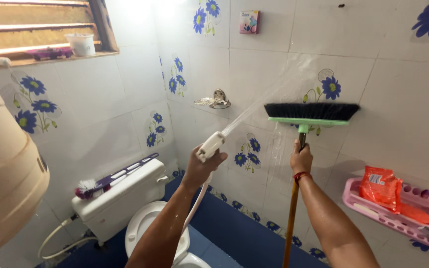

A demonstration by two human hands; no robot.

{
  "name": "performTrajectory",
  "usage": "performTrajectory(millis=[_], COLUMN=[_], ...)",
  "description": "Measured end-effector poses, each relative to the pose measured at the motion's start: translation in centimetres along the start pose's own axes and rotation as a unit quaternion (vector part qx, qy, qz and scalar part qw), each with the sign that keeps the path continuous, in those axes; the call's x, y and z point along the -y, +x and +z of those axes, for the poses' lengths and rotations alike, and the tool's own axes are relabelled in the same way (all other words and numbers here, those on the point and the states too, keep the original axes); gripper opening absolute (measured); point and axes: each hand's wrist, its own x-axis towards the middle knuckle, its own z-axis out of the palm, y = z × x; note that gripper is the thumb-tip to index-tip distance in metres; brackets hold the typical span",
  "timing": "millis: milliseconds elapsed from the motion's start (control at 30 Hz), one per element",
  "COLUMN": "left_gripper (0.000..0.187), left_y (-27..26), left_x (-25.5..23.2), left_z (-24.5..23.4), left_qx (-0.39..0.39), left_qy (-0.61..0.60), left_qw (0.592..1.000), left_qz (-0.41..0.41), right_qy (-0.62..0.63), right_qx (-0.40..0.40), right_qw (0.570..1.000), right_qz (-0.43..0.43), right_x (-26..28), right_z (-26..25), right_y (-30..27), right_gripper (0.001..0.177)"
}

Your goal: The person scrubs the bathroom walls using a long-handled brush and rinses the surfaces with a handheld shower head. The person moves around the room to clean different wall sections, including areas near the toilet and a wall-mounted caddy.

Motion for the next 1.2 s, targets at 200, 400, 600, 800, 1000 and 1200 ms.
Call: performTrajectory(millis=[200, 400, 600, 800, 1000, 1200], left_gripper=[0.016, 0.010, 0.009, 0.012, 0.016, 0.016], left_y=[-3.1, -2.4, -2.9, -1.9, -1.7, -1.9], left_x=[-2.4, -2.8, -1.5, -0.5, 0.6, 0.8], left_z=[-3.3, -5.3, -5.5, -3.8, -3.1, -3.1], left_qx=[-0.019, -0.043, -0.064, -0.044, -0.057, -0.040], left_qy=[-0.079, -0.085, -0.092, -0.099, -0.046, -0.042], left_qw=[0.996, 0.995, 0.993, 0.993, 0.996, 0.998], left_qz=[0.032, 0.009, -0.023, -0.035, -0.042, -0.036], right_qy=[0.022, 0.062, 0.153, 0.216, 0.130, 0.121], right_qx=[-0.042, -0.103, -0.134, -0.138, -0.196, -0.079], right_qw=[0.997, 0.985, 0.974, 0.953, 0.956, 0.987], right_qz=[-0.069, -0.124, -0.098, -0.162, -0.174, -0.064], right_x=[5.4, 14.1, 13.0, 14.9, 18.3, 10.5], right_z=[-1.3, -5.3, -6.2, -6.0, -5.9, -1.3], right_y=[5.5, 13.6, 12.0, 13.2, 17.9, 8.4], right_gripper=[0.056, 0.061, 0.056, 0.048, 0.053, 0.046])
